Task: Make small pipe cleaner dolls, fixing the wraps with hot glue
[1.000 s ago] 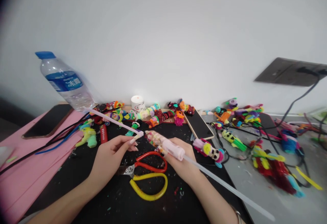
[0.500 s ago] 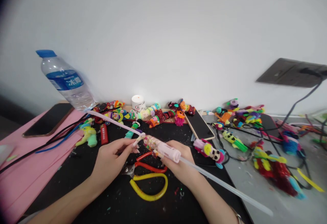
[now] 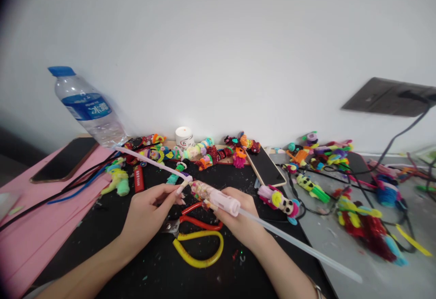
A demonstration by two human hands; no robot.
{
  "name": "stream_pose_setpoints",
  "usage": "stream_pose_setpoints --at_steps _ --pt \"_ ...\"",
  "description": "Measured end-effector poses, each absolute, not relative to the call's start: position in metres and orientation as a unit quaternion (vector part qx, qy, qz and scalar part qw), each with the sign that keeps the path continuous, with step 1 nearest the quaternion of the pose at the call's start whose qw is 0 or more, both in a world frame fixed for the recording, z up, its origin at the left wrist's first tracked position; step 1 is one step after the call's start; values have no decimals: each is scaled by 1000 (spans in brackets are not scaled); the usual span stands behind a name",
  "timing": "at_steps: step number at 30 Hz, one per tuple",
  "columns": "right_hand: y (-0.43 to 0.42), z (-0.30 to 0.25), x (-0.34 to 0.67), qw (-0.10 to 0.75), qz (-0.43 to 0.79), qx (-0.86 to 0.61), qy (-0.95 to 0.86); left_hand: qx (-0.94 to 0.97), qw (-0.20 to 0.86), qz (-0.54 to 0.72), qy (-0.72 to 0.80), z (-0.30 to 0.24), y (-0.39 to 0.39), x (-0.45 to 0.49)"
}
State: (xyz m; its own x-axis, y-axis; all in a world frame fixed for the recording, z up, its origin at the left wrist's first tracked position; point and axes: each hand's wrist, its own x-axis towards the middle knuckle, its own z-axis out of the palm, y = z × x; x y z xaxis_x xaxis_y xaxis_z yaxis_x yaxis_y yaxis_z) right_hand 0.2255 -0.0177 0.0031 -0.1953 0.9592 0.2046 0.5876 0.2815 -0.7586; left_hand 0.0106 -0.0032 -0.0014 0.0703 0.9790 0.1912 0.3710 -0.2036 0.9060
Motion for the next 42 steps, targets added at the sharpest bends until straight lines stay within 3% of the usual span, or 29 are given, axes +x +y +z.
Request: stream_pose_setpoints --at_steps 17,27,31,36,42 --pt "-17 -3 227 303 255 -570 -720 555 426 457 549 2 0 10" --pt "-8 -8 238 188 18 -697 -691 545 426 473 546 1 3 9" --pt "-11 -6 234 213 -41 -687 -694 618 403 442 511 -3 1 10" --pt "-17 5 231 381 96 -543 -742 772 331 354 412 -4 -5 11" --pt "-25 6 218 408 264 -447 -751 863 321 235 310 3 -13 13"
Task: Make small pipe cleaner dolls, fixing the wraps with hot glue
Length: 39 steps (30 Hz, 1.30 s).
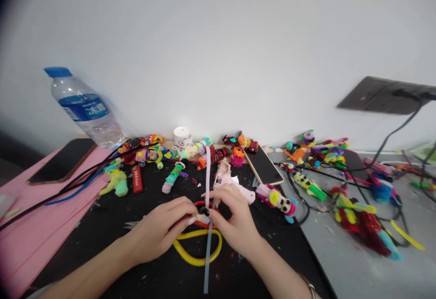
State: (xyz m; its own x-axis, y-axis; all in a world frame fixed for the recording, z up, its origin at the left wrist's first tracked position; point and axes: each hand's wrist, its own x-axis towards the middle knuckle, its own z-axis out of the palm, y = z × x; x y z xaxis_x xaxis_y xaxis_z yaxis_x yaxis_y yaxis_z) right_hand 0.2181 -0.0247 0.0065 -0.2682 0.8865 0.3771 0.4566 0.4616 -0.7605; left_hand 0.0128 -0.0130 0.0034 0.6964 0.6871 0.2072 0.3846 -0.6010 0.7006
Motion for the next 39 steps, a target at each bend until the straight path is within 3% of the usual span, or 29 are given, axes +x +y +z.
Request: stream_pose_setpoints --at_steps 14,39 --pt "-30 -5 211 426 518 -463 -579 899 266 184 294 4 -13 15" --pt "-29 -2 212 448 416 -494 -618 868 245 247 355 -2 -11 13"
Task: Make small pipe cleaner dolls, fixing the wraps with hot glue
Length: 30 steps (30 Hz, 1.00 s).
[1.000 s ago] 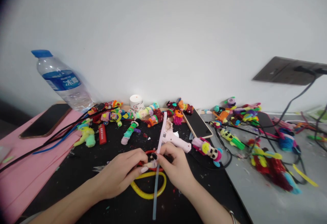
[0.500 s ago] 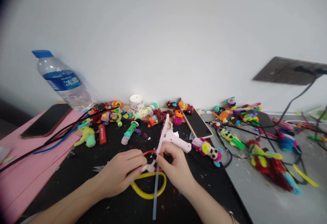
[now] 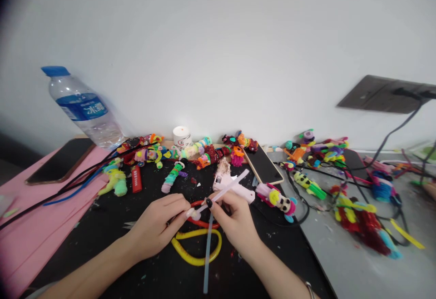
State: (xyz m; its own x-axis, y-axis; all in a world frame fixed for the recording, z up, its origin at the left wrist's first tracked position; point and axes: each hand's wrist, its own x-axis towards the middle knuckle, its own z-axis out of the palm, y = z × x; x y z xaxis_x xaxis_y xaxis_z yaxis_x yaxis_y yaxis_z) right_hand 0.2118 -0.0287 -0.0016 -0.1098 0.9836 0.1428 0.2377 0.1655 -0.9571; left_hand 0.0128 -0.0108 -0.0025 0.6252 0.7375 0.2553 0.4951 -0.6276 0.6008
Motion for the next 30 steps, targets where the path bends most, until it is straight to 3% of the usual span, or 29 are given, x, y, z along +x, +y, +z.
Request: stream_pose_setpoints --at_steps 30 --pt "-31 1 207 476 339 -437 -684 842 226 272 408 -4 -11 16"
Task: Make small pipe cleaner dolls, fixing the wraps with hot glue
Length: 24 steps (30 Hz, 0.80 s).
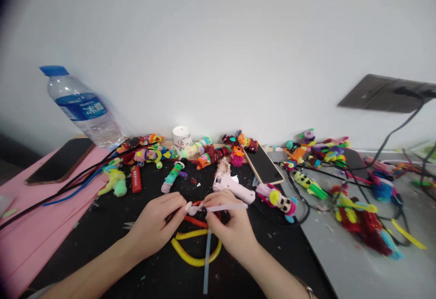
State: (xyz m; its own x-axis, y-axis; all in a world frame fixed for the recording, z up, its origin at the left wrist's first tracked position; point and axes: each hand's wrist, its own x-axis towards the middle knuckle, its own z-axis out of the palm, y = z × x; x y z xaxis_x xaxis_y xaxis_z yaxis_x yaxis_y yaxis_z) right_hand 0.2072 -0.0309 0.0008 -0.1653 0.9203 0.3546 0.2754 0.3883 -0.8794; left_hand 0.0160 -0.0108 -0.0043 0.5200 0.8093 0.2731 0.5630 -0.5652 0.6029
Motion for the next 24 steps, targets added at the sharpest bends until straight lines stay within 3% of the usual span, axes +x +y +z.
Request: stream_pose_setpoints --at_steps 24 --pt "-40 5 198 457 302 -434 -715 819 206 288 452 -9 -13 19"
